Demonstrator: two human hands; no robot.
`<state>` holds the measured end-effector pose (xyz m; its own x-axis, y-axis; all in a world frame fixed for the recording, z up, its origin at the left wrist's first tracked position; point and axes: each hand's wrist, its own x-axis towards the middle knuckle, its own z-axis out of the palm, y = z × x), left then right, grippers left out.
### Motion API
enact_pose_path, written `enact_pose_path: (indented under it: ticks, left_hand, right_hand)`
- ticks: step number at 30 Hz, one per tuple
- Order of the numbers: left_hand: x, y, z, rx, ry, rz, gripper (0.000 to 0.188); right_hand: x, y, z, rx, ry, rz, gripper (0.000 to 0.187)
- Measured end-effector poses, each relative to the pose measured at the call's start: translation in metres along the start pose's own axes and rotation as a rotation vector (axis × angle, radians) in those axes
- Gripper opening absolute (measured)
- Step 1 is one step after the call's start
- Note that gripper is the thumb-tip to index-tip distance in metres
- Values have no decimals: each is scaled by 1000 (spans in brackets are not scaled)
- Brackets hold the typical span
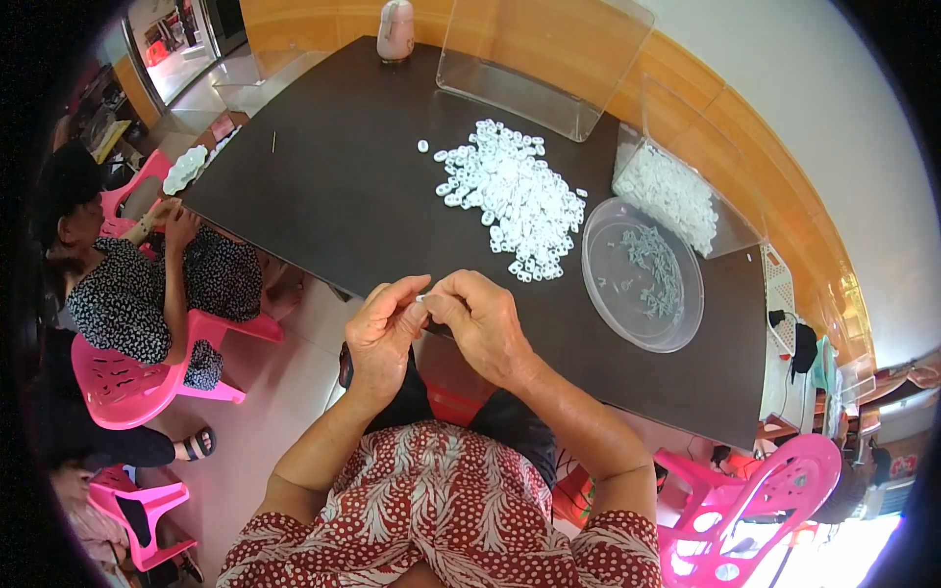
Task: Inspecting and sorting small white plastic components at a workshop table.
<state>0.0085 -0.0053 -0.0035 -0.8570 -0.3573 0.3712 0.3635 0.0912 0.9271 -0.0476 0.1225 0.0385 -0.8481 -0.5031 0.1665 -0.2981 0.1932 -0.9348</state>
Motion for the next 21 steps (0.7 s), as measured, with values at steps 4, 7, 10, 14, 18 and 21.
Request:
enact_pose_path:
  ticks: [4, 7, 10, 14, 18, 21]
  left_hand:
    - [21, -7, -6, -151, 40, -87, 19]
    - [38, -17, -14, -127, 64, -64, 19]
    - [48, -27, -13, -223, 66, -107, 19]
    - [48, -38, -11, -326, 70, -133, 20]
    - [48, -39, -12, -350, 68, -99, 19]
    - [47, -38, -13, -329, 63, -93, 19]
  right_hand:
    - [50, 8, -17, -154, 66, -104, 12]
    - [113, 15, -20, -365, 139, -188, 17]
    - [174, 38, -14, -746, 202, -393, 18]
    - [220, 57, -1, -1040, 109, -468, 19]
    - [229, 68, 5, -1197, -13, -484, 14]
    - [216, 66, 6, -1182, -88, -537, 11]
